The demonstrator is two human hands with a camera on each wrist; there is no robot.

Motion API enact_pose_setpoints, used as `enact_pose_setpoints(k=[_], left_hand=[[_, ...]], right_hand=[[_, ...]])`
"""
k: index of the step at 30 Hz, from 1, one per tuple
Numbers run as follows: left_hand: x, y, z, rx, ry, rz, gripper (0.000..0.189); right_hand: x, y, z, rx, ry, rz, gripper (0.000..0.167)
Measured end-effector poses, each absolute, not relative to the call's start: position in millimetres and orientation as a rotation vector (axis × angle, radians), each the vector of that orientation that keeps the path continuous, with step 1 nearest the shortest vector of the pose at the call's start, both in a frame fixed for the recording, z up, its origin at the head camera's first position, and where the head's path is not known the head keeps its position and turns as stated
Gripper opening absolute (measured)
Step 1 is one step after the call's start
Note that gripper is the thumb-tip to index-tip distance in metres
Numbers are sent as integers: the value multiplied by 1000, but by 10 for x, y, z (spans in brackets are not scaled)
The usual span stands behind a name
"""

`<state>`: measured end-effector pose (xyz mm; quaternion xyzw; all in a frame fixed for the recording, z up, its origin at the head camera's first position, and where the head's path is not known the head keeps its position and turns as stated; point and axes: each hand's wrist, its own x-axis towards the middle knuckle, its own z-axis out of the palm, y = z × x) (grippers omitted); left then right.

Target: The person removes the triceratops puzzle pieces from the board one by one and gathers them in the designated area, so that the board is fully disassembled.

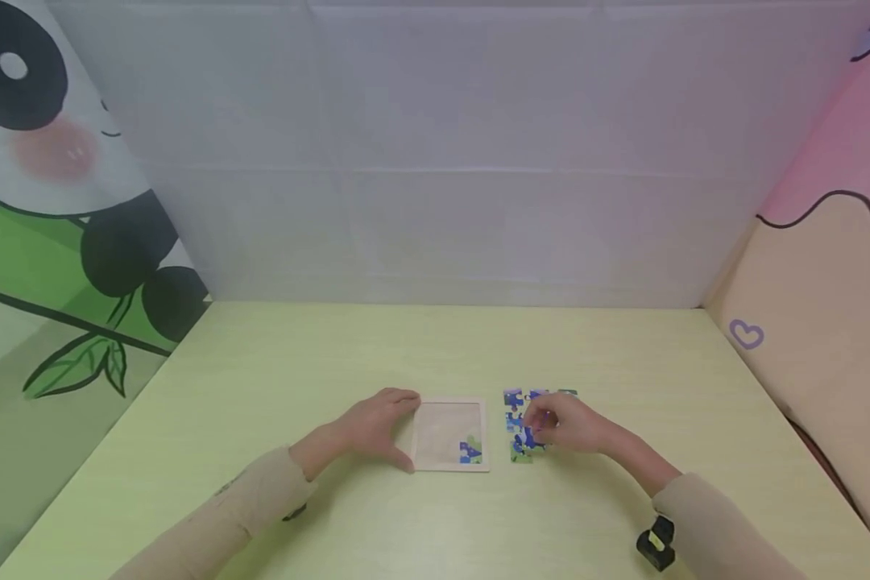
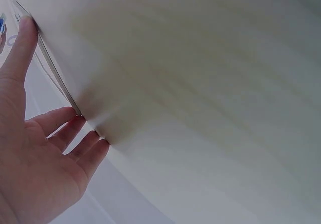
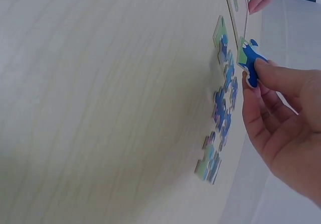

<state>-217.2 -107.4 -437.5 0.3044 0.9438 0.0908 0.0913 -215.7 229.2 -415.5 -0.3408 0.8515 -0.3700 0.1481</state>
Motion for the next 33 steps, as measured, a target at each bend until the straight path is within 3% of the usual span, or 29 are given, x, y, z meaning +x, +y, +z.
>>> enact_pose_setpoints(k=[33], left_hand=[[-2152, -1072, -4352, 906, 2808, 273, 99]], right_hand=[[-2120, 2521, -4368, -844, 2535, -1005, 13]])
